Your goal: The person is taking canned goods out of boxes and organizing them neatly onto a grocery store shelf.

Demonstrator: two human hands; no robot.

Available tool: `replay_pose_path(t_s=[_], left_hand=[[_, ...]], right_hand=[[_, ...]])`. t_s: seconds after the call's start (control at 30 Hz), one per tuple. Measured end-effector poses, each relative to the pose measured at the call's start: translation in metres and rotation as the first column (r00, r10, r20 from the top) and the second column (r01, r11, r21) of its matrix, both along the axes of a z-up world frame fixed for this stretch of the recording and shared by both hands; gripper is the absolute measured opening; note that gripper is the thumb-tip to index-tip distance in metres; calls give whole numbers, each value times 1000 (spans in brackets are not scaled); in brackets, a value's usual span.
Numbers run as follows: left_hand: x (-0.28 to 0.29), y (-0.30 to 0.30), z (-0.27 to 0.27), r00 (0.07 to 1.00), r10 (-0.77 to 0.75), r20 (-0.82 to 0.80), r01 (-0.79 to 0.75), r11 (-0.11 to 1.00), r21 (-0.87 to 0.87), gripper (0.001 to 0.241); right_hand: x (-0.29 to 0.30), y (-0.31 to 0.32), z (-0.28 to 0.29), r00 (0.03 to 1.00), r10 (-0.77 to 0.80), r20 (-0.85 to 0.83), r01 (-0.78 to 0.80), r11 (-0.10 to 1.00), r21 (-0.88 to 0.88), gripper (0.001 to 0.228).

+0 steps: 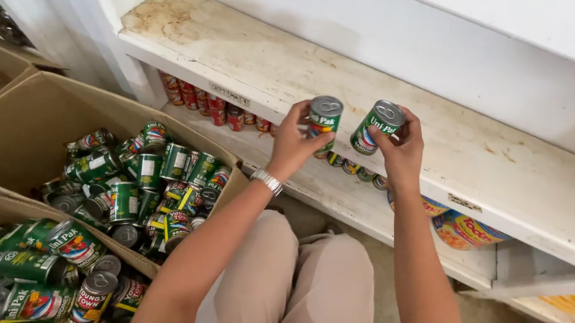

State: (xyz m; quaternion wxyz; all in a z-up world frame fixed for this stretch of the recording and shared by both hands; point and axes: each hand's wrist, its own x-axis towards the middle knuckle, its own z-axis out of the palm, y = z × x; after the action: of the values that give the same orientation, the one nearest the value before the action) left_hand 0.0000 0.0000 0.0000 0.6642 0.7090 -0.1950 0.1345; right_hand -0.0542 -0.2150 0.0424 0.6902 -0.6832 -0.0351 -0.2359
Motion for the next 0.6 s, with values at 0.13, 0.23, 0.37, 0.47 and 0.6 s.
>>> replay_pose_path(t_s=[0.13, 0.23, 0.37, 0.47, 0.6], left_hand=[[28, -26, 4, 994, 80, 76, -83, 996, 30, 77], [37, -38, 8, 994, 93, 65, -98, 991, 92, 75], [46, -51, -2, 998, 55, 38, -59, 991, 117, 78], [46, -54, -11, 997, 46, 62, -52, 994, 100, 79], [30, -44, 4, 995, 42, 94, -52, 993, 107, 91]], right_hand=[[23, 3, -13, 992, -111, 59, 119, 982, -147, 60], [35, 0, -27, 970, -232, 77, 243, 948, -206, 66], [43, -10, -43, 943, -325, 73, 332, 891, -309, 70], [37, -12, -44, 953, -299, 40, 296, 904, -308, 74], [21, -8, -34, 960, -280, -2, 252, 868, -428, 95]])
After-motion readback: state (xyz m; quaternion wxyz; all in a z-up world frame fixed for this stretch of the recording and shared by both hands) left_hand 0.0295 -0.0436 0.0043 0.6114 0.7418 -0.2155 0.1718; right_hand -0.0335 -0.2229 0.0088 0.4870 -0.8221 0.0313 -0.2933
